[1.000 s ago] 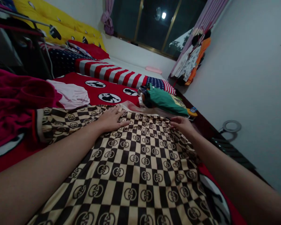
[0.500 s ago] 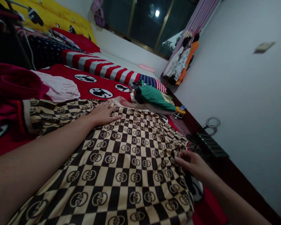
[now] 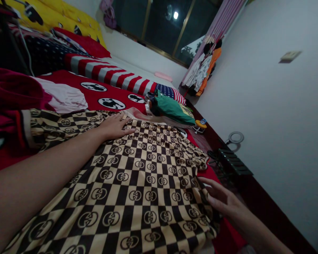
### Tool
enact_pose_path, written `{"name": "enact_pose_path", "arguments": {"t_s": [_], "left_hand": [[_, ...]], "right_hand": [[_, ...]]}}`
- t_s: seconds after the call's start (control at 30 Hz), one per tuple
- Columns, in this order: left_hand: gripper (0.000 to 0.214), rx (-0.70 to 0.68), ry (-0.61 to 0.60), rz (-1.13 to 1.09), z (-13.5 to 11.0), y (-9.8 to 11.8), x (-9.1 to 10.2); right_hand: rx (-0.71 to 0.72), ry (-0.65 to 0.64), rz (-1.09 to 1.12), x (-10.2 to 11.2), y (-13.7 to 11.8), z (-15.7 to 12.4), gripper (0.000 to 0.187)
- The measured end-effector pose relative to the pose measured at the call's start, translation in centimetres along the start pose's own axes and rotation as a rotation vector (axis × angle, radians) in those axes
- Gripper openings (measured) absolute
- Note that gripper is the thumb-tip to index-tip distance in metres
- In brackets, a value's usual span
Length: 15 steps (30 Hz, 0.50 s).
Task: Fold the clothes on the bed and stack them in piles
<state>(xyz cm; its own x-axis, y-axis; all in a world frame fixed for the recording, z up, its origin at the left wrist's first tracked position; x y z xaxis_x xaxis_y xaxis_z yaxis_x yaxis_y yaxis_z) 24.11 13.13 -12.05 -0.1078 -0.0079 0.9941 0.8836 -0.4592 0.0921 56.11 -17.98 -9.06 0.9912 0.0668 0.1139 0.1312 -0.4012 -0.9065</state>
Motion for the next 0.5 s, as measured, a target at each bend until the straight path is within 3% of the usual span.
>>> {"name": "enact_pose_path", "arguments": {"t_s": [0.13,0.27,0.4,0.43,0.5], "left_hand": [[0.084,-0.010,0.011,0.011,0.1,0.0,-0.1],[0.084,-0.007,-0.003,-0.014,0.1,-0.1,-0.1],[0.086,-0.001,-0.009,-0.034,0.1,-0.3,-0.2],[0.086,-0.001,-0.008,-0.033,0.1,-0.3,-0.2],[0.087,-0.004,-0.008,-0.028,0.2,-0.4,-0.3]], "right_hand": [[0.027,-0.015,-0.003,-0.8,-0.4,-0.6,0.088],[-0.160,-0.036,0.114,-0.5,-0.3,-1.9,0.061],[-0.270,-0.160,-0.123,2.1,-0.3,-1.8,0.049],[-0.282,-0.145,-0.209,3.2,-0.3,-1.2,0.048],[-0.274,0.013,-0.346,5.9,-0.4,0.6,0.052]]}}
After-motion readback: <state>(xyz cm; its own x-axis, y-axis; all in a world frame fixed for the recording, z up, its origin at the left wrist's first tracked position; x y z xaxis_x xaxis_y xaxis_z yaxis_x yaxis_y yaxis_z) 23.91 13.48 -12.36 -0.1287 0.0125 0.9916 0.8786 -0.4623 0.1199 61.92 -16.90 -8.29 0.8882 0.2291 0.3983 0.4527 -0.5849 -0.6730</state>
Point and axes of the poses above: each hand's wrist, its own z-axis towards the middle knuckle, its own x-axis out of the back of the hand, y = z × x, the point moved 4 cm from there along z, towards the middle knuckle, and after that the axes turned 6 degrees about -y, right-handed, at the moved point
